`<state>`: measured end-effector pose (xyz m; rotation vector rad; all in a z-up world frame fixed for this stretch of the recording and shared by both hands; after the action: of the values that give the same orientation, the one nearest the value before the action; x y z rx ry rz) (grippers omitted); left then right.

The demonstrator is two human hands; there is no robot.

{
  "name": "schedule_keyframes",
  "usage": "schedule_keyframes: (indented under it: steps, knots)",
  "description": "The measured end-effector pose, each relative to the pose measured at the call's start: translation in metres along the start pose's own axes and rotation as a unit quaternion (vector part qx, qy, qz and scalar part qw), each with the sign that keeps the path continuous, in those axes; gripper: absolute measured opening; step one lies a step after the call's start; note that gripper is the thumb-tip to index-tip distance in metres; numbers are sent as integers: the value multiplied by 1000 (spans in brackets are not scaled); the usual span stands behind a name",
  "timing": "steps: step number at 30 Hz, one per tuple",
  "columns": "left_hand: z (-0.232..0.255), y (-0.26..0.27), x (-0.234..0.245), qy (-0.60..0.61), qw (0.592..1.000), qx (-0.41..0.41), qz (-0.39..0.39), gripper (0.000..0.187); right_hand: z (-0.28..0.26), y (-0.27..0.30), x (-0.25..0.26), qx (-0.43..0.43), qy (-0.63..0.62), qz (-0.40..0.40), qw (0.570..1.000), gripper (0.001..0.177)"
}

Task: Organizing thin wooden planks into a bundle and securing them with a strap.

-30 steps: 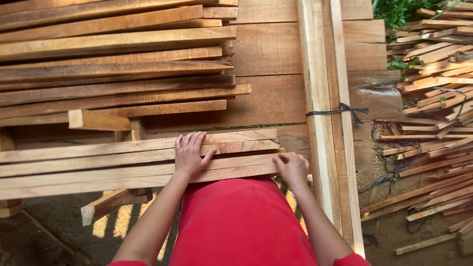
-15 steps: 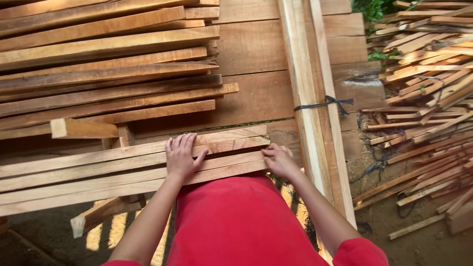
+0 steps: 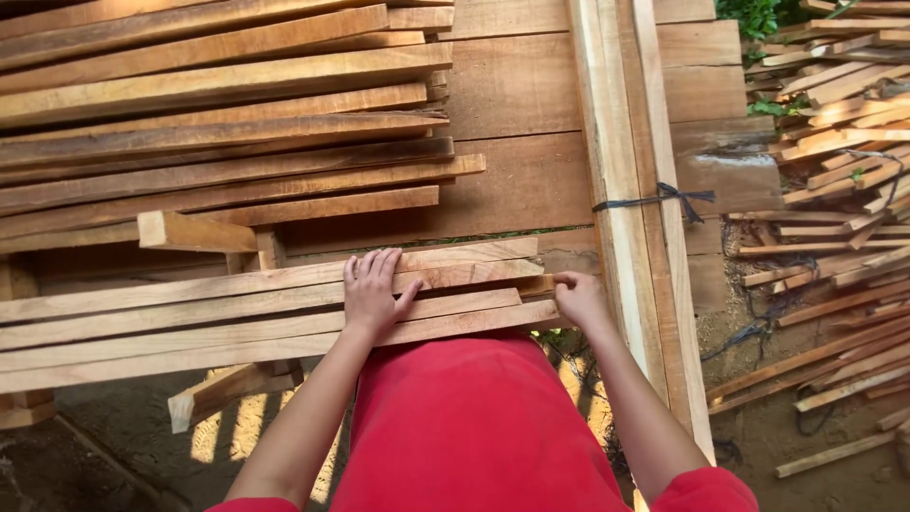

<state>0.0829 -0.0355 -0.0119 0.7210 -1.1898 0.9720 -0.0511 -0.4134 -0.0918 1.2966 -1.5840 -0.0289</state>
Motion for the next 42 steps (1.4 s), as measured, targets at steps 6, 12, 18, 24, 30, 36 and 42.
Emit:
schedule_keyframes:
  steps: [6,12,18,24,30,36,42]
  knots:
    - [0,-1,0,0,1000,-1,0,65,-37,16,-1,15,25,-58,998,38]
    - [2,-1,4,0,1000,0,5,65,-17,0,-18,17,18,-65,998,32]
    - [-2,-1,-2,1,1000,1,6,65,-59,5,-11,45,-82,-188,978,44]
    - [0,-2,2,4,1000,-6,11,65,-68,-10,-18,-12,-158,-308,938,50]
    - [-4,-2,-3,12,1000,-2,0,66,-40,-40,-45,4,-176,-322,930,42]
    - [0,-3,4,17,1000,-3,3,66,-17,-56,-54,-22,-193,-317,928,57]
    - [5,-3,8,-5,1000,-3,9,65,16,-66,-42,117,81,-59,988,38]
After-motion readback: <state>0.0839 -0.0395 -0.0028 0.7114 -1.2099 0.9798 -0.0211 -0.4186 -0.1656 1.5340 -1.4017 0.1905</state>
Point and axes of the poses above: each hand's wrist, its own y-axis away from the middle knuckle, its own x-axis out of the back of the hand, z = x × y, the point moved 9 cm from there along -y, towards the middle knuckle
